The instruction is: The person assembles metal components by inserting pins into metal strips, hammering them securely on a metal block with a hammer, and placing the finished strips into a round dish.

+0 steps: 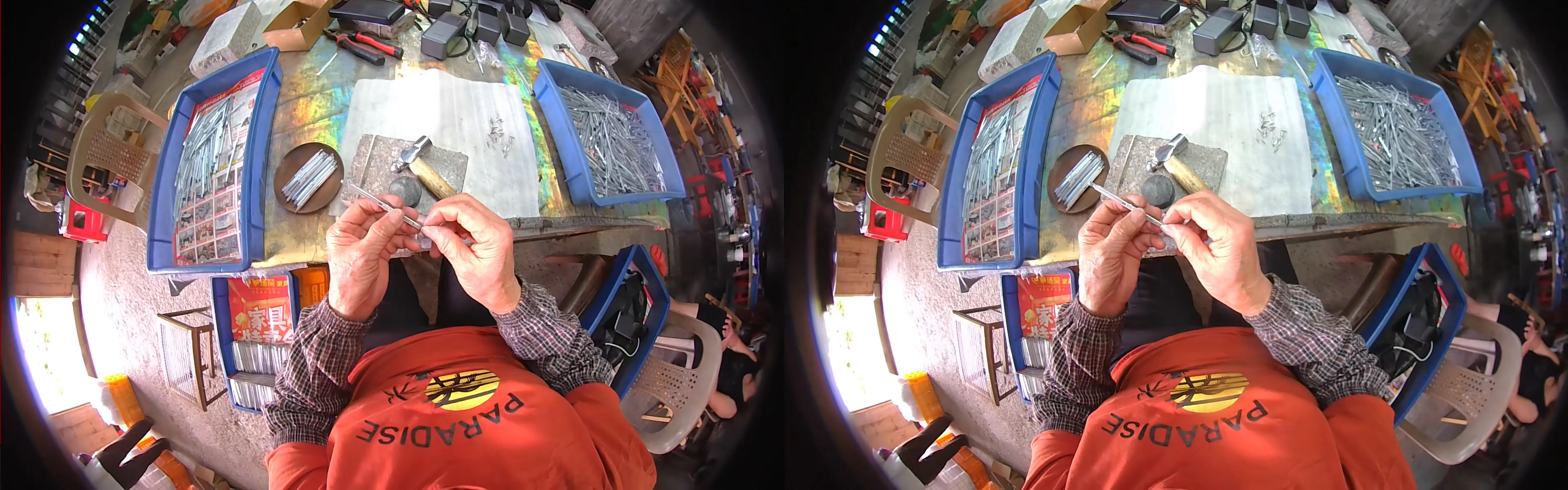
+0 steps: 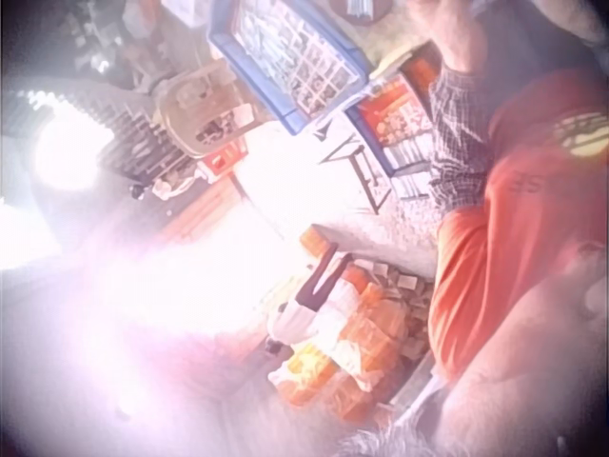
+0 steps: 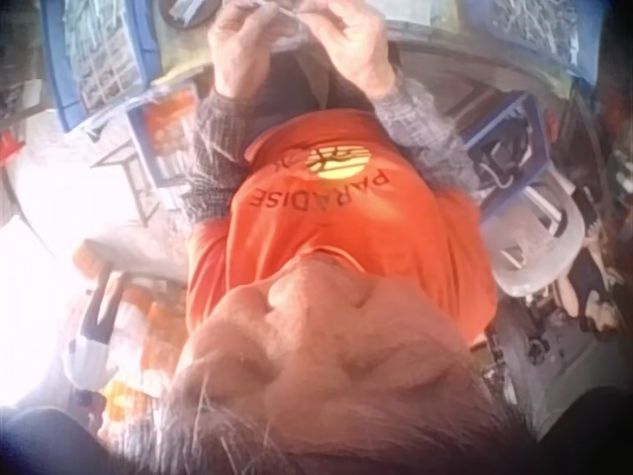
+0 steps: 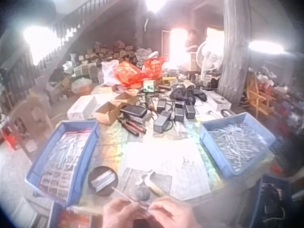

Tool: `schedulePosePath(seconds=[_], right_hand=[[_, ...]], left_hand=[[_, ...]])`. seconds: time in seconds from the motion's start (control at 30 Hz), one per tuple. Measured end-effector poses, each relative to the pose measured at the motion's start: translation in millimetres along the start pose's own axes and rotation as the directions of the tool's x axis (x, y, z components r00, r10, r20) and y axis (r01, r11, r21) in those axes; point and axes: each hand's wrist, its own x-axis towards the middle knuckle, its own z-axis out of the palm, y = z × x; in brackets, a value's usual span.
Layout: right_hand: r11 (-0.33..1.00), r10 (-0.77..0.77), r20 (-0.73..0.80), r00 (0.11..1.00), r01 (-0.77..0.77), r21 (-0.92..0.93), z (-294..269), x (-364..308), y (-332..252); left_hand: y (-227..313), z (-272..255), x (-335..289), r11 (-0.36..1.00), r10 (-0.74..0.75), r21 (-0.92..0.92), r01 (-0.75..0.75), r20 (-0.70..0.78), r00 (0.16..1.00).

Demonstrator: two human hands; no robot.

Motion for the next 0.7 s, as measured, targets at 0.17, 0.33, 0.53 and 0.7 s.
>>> schedulePosePath(seconds=[0.17,0.33,0.53,0.7], right_hand=[[1.0,-0.013,-0.021,1.0,0.013,-0.004,1.4,-4.1,1.2],[0.994,-0.07,-0.041,0.997,0.067,-0.085,2.2,-7.3,-1.6],[0.991,-0.069,-0.077,0.995,0.059,-0.123,4.7,-9.8,-1.3],[0.995,-0.049,-0.095,0.994,0.041,-0.092,6.7,-11.1,0.4]], left_hand=[[0.3,2.3,-5.6,0.996,-0.037,-0.076,0.037,-0.002,0.999],[0.5,2.7,-8.8,0.993,-0.037,-0.112,0.037,0.004,0.999],[0.7,1.6,-10.1,0.992,-0.03,-0.126,0.03,0.004,1.0],[-1.4,1.7,-10.4,0.99,-0.027,-0.136,0.027,0.004,1.0]])
